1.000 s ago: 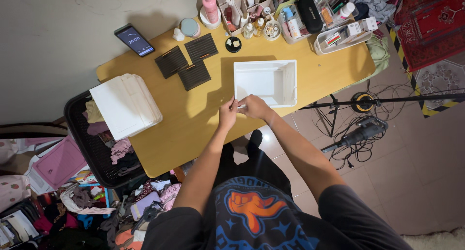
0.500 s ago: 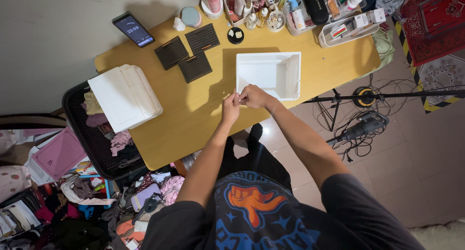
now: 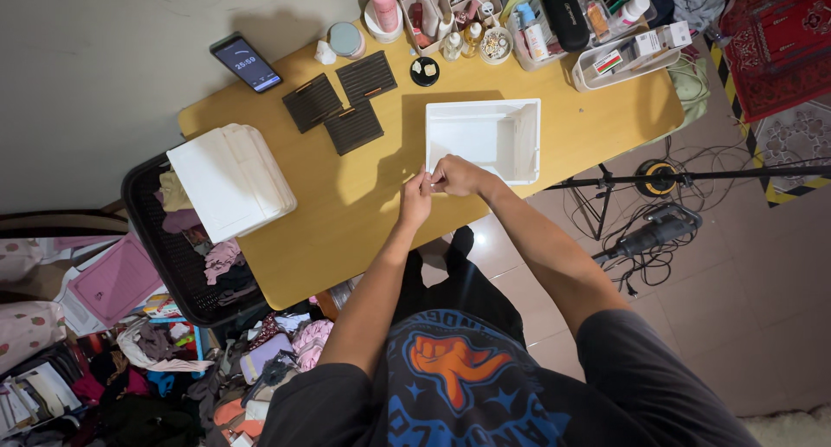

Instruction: The person assembles a white plastic storage container by snapping together its side panels and inserting a dark slatted insert. They repeat this process with a second container, then place the inserts into the assembled boxes.

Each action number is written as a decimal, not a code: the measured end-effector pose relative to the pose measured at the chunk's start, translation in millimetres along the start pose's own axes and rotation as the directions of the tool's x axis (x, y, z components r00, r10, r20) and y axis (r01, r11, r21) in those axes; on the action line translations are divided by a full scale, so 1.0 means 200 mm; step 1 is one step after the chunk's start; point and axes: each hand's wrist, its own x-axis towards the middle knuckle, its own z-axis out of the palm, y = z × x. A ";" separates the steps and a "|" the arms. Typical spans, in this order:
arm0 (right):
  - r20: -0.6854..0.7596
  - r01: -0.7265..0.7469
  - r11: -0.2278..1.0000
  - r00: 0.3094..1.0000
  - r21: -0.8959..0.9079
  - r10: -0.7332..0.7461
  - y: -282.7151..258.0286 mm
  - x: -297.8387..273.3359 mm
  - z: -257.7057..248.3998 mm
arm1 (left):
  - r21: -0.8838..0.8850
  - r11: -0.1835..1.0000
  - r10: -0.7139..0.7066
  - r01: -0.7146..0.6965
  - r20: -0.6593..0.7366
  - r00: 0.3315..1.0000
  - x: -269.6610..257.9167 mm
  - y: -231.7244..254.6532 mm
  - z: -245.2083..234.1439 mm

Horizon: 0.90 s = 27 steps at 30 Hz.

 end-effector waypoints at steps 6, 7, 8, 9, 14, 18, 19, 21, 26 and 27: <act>0.025 -0.030 0.999 0.999 -0.023 0.031 0.01 0.01 0.00 | 0.046 0.994 -0.103 0.101 0.029 0.994 -0.01 -0.01 -0.01; 0.039 -0.038 0.999 0.998 -0.013 0.039 0.01 0.01 -0.01 | 0.047 0.998 -0.029 0.029 0.005 1.000 0.00 -0.01 -0.01; 0.053 -0.046 0.999 0.998 -0.002 0.046 0.01 0.01 -0.01 | 0.050 0.998 0.045 -0.044 -0.018 0.999 0.00 -0.01 -0.01; 0.064 -0.055 0.998 0.996 0.010 0.054 0.01 0.01 -0.02 | 0.055 0.992 0.120 -0.118 -0.038 0.992 0.00 -0.01 -0.02; -0.041 0.046 0.998 0.998 -0.039 -0.048 -0.04 -0.04 -0.01 | 0.050 0.998 -0.051 0.049 0.035 0.998 0.00 0.03 -0.02; -0.092 -0.095 0.988 0.992 -0.120 0.084 -0.07 -0.11 0.01 | 0.038 0.998 -0.049 0.047 0.048 0.998 -0.01 0.08 -0.03; -0.114 -0.094 0.985 0.990 -0.144 0.078 -0.08 -0.13 0.01 | 0.020 0.999 -0.048 0.047 0.052 0.998 -0.01 0.10 -0.03; -0.159 -0.094 0.977 0.985 -0.194 0.063 -0.09 -0.17 0.01 | -0.016 0.999 -0.044 0.045 0.060 0.997 -0.02 0.14 -0.04; -0.373 0.044 0.997 0.926 -0.067 -0.066 -0.06 -0.31 -0.01 | 0.121 0.993 0.009 -0.012 0.032 0.999 -0.05 0.24 -0.05; -0.432 0.080 0.995 0.897 -0.052 -0.094 -0.05 -0.34 -0.02 | 0.176 0.984 -0.012 0.007 0.025 1.000 -0.05 0.26 -0.04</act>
